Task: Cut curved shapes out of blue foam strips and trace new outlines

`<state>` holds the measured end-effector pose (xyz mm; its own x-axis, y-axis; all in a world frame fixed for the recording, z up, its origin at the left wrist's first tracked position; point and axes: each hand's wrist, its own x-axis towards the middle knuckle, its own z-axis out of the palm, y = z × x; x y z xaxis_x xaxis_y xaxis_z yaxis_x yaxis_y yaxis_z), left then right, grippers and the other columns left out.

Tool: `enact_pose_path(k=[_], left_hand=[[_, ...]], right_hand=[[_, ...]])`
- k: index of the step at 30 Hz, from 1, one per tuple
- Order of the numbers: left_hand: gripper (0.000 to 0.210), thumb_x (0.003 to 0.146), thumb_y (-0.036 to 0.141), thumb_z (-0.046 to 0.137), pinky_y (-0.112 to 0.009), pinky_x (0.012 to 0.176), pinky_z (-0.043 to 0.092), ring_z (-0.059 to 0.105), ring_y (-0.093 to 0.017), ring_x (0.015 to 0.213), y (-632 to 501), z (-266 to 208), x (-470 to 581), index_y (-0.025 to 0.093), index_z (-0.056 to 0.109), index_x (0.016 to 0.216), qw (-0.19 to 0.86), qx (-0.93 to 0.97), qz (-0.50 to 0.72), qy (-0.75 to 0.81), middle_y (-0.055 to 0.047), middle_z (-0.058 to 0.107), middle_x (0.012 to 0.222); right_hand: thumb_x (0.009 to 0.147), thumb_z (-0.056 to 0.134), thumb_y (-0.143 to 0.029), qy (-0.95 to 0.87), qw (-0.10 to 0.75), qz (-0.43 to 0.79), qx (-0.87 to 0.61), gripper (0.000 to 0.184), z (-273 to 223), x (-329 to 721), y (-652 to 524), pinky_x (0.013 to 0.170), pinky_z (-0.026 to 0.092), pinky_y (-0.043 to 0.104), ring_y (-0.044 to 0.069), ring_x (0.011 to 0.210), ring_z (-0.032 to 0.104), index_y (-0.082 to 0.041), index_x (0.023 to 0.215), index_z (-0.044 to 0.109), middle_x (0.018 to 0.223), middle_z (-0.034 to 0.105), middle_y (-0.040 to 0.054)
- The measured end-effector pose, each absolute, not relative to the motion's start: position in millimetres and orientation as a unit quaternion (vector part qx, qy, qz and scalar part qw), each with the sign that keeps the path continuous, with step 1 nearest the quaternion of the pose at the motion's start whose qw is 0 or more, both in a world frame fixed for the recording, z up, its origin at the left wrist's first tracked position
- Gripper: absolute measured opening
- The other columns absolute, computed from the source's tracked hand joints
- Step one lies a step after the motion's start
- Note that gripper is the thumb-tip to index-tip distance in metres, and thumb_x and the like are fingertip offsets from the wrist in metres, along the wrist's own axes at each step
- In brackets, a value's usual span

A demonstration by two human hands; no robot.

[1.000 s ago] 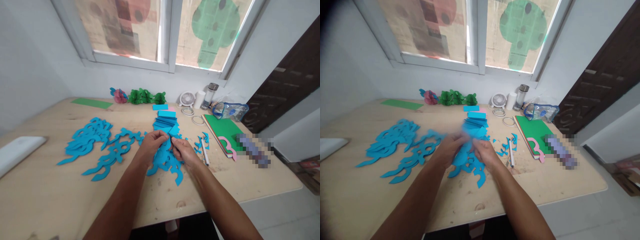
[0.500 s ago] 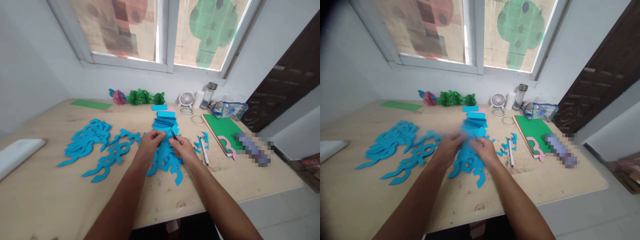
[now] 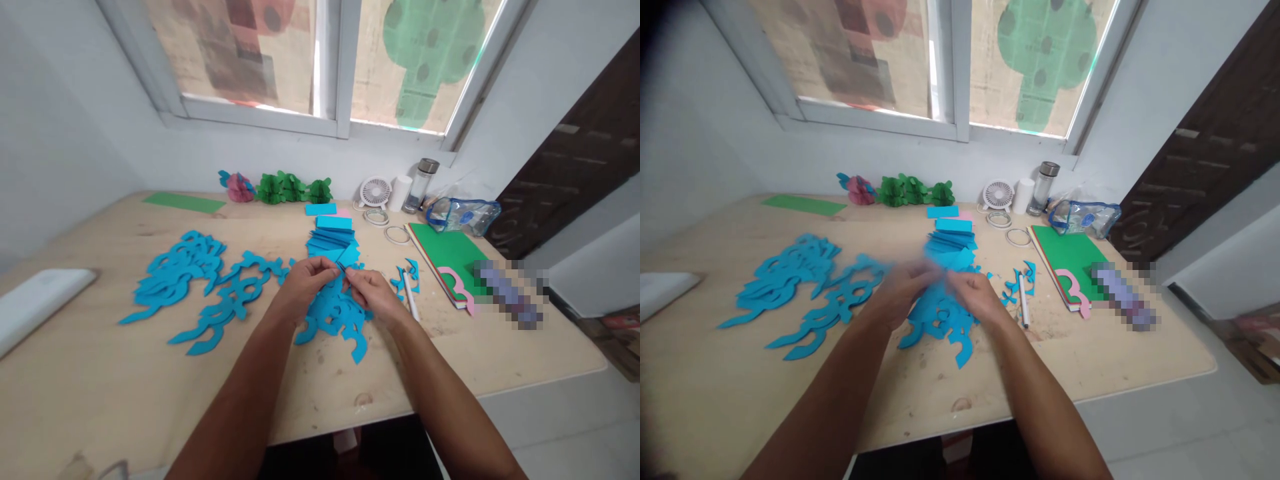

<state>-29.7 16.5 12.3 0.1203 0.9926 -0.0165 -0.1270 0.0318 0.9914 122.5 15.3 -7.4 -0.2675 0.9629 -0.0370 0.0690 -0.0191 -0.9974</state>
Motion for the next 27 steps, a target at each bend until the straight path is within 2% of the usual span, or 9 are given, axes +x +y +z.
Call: enact_pose_path(k=[6, 21, 27], left_hand=[[0.015, 0.06, 0.028, 0.072, -0.025, 0.057, 0.041, 0.052, -0.014, 0.058, 16.4, 13.4, -28.5, 0.018, 0.062, 0.057, 0.57, 0.49, 0.497, 0.434, -0.001, 0.062, 0.059], [0.016, 0.065, 0.031, 0.068, -0.025, 0.061, 0.042, 0.052, -0.013, 0.061, 15.1, 14.2, -30.5, 0.017, 0.061, 0.06, 0.561, 0.521, 0.474, 0.435, 0.001, 0.061, 0.062], [0.015, 0.063, 0.031, 0.069, -0.025, 0.061, 0.042, 0.053, -0.013, 0.06, 15.9, 13.4, -30.8, 0.017, 0.062, 0.061, 0.565, 0.515, 0.475, 0.436, 0.001, 0.062, 0.061]], right_hand=[[0.071, 0.055, -0.073, -0.573, 0.4, 0.559, -0.446, 0.057, -9.0, 121.9, 15.6, 0.035, 0.014, 0.022, 0.006, 0.032, 0.023, -0.018, 0.06, 0.057, 0.034, 0.035, -0.0079], [0.077, 0.051, -0.07, -0.577, 0.391, 0.554, -0.455, 0.055, -12.1, 120.7, 16.1, 0.036, 0.015, 0.022, 0.006, 0.033, 0.024, -0.017, 0.061, 0.054, 0.035, 0.035, -0.0081], [0.074, 0.052, -0.071, -0.574, 0.408, 0.532, -0.47, 0.056, -14.3, 116.6, 17.5, 0.035, 0.015, 0.023, 0.006, 0.032, 0.025, -0.018, 0.057, 0.052, 0.035, 0.035, -0.0082]])
